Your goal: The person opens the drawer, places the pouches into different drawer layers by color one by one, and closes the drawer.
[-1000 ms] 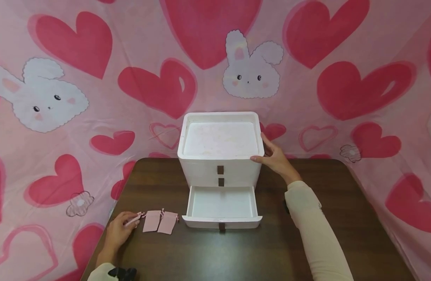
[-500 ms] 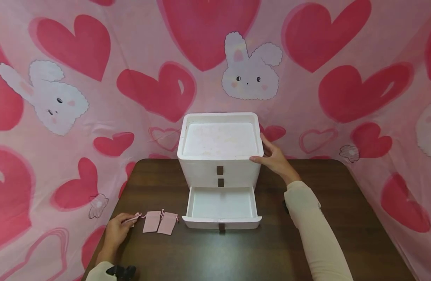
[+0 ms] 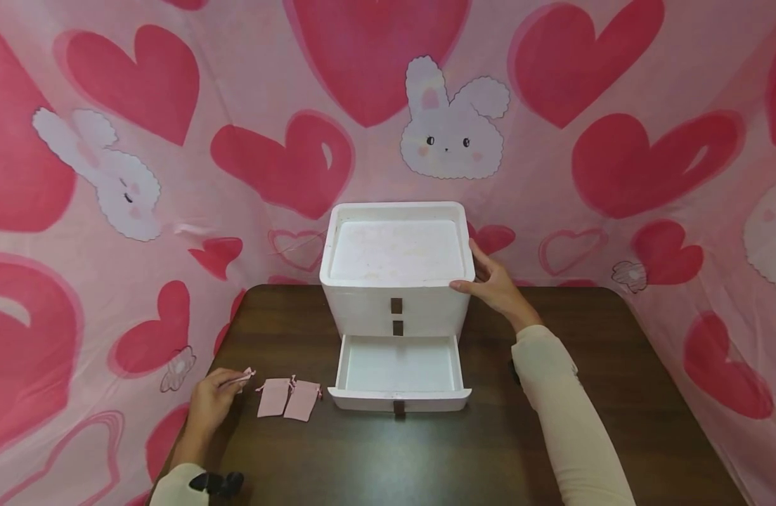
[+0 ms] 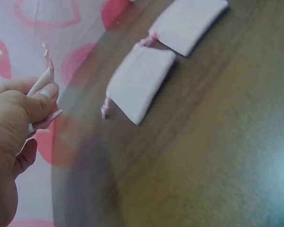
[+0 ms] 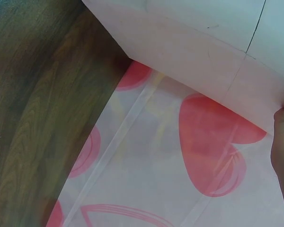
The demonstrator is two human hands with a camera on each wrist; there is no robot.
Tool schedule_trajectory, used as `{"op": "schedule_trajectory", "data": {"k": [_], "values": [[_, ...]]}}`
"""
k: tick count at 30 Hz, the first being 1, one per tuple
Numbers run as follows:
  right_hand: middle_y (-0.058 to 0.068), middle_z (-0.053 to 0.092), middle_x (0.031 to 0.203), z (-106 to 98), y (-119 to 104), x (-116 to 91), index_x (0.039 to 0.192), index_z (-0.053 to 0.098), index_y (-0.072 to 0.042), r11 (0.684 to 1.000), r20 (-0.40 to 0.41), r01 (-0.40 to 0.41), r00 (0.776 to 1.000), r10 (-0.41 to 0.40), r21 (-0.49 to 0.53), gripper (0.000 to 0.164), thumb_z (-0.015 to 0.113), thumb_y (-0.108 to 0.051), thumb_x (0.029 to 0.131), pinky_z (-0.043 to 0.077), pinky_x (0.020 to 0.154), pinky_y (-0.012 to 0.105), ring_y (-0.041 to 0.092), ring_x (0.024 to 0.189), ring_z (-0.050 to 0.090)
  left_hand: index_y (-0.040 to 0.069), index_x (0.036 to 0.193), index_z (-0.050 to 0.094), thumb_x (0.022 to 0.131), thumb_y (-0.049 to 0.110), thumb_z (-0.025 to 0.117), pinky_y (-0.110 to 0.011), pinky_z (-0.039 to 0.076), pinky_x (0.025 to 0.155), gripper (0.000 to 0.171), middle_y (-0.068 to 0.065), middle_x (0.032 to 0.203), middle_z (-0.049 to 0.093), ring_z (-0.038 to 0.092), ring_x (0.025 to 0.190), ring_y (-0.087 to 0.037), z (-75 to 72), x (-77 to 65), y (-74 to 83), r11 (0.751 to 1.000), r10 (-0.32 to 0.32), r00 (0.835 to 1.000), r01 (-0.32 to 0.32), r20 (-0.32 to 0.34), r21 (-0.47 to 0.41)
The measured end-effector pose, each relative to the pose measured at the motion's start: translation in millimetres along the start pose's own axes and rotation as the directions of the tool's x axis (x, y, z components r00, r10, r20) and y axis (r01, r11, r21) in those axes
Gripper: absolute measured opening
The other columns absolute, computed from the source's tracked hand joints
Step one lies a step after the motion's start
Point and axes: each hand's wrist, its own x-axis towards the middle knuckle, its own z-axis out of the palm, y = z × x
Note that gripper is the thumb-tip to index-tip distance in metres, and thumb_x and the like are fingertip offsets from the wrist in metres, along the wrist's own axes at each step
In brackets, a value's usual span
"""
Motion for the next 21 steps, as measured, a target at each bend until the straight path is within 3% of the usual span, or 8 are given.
{"op": "schedule_trajectory", "data": {"k": [8, 14, 17, 21], "values": [[0.004, 0.007, 0.174, -0.9, 1.3, 0.6, 0.164, 0.007, -0.019, 1.0, 0.002, 0.018, 1.0, -0.018, 0.017, 0.097, 0.072, -0.006, 0.093, 0.035, 0.115, 0.033, 0.036, 0.158, 0.018, 0.001, 0.086, 0.08, 0.074, -0.014, 0.08, -0.002, 0.044, 0.067, 0.018, -0.01, 0.081, 0.073, 0.06, 0.074, 0.001, -0.4, 13.1, 15.7, 0.997, 0.044, 0.999, -0.046, -0.031, -0.068], [0.006, 0.008, 0.173, -1.2, 3.5, 1.1, 0.163, 0.008, -0.017, 0.999, -0.001, 0.033, 0.999, -0.033, 0.027, 0.096, 0.072, -0.004, 0.092, 0.04, 0.11, 0.019, 0.038, 0.157, 0.02, -0.003, 0.084, 0.079, 0.07, -0.02, 0.079, -0.005, 0.048, 0.065, 0.022, -0.015, 0.079, 0.072, 0.06, 0.073, 0.004, 5.3, 20.6, 33.9, 0.965, 0.15, 0.985, -0.163, -0.081, -0.205], [0.006, 0.008, 0.173, -0.9, 3.9, 0.9, 0.163, 0.008, -0.016, 0.999, -0.001, 0.031, 1.0, -0.031, 0.028, 0.096, 0.072, -0.005, 0.092, 0.041, 0.109, 0.018, 0.038, 0.157, 0.02, -0.002, 0.083, 0.079, 0.069, -0.02, 0.079, -0.006, 0.048, 0.063, 0.023, -0.015, 0.078, 0.073, 0.06, 0.071, 0.006, 9.2, 24.0, 43.4, 0.954, 0.17, 0.981, -0.187, -0.089, -0.234], [0.006, 0.009, 0.173, -0.2, 4.0, 0.6, 0.163, 0.008, -0.016, 0.999, -0.001, 0.023, 1.0, -0.023, 0.024, 0.096, 0.072, -0.007, 0.092, 0.038, 0.113, 0.024, 0.036, 0.157, 0.02, -0.001, 0.083, 0.08, 0.07, -0.02, 0.079, -0.007, 0.049, 0.061, 0.024, -0.015, 0.079, 0.073, 0.061, 0.069, 0.002, 14.6, 27.4, 55.4, 0.946, 0.149, 0.986, -0.166, -0.079, -0.279]]}}
